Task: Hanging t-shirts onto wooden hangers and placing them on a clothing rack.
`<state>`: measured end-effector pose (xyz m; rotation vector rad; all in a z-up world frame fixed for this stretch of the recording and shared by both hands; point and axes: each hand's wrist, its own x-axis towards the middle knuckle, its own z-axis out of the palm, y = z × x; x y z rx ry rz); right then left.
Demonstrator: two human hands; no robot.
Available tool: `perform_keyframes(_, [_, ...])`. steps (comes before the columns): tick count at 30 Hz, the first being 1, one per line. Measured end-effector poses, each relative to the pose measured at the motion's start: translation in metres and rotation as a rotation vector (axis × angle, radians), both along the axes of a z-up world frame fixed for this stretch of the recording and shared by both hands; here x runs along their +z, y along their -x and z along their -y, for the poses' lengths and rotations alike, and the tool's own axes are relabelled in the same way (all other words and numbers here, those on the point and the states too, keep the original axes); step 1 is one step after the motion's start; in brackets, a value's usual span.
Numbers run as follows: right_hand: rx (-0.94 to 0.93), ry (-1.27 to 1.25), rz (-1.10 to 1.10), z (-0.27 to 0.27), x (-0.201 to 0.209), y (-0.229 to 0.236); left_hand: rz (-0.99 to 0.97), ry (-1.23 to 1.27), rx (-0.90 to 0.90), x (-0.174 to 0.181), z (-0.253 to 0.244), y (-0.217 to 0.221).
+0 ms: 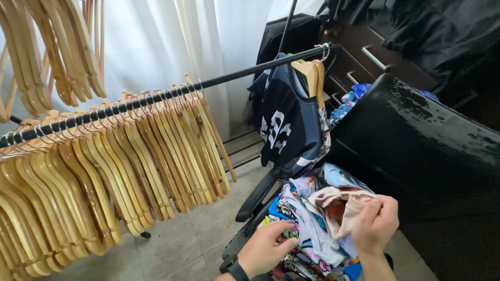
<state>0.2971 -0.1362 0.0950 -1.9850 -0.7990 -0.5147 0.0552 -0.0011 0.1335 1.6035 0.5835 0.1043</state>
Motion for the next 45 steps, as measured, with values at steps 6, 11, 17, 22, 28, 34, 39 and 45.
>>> perform_keyframes(6, [0.351,-0.340,-0.403,0.012,0.054,0.065,0.704,0.082,-0.126,0.047,0.026,-0.033])
perform_keyframes(11, [0.642,-0.198,-0.458,0.027,0.084,0.081,0.630,-0.027,-0.158,0.036,0.026,-0.055])
perform_keyframes(17, [0.594,-0.125,-0.344,0.046,0.113,0.074,0.400,0.623,-0.166,0.011,0.023,-0.064])
perform_keyframes(22, [0.802,-0.205,-0.679,0.063,0.135,0.063,0.415,0.497,-0.306,0.057,0.030,-0.078])
perform_keyframes(28, [0.998,-0.251,-1.195,0.109,0.030,0.040,0.429,0.658,-0.334,0.081,0.022,-0.096])
perform_keyframes(34, [0.565,-0.094,-0.908,0.098,0.063,0.066,0.271,0.252,-0.221,0.047,-0.006,-0.090])
perform_keyframes(39, [0.644,-0.307,-0.851,0.123,0.029,0.092,0.312,0.094,-0.038,0.048,-0.008,-0.059])
perform_keyframes(45, [0.629,-0.176,-1.110,0.126,0.049,0.131,0.330,-0.026,0.060,0.034,-0.027,0.010])
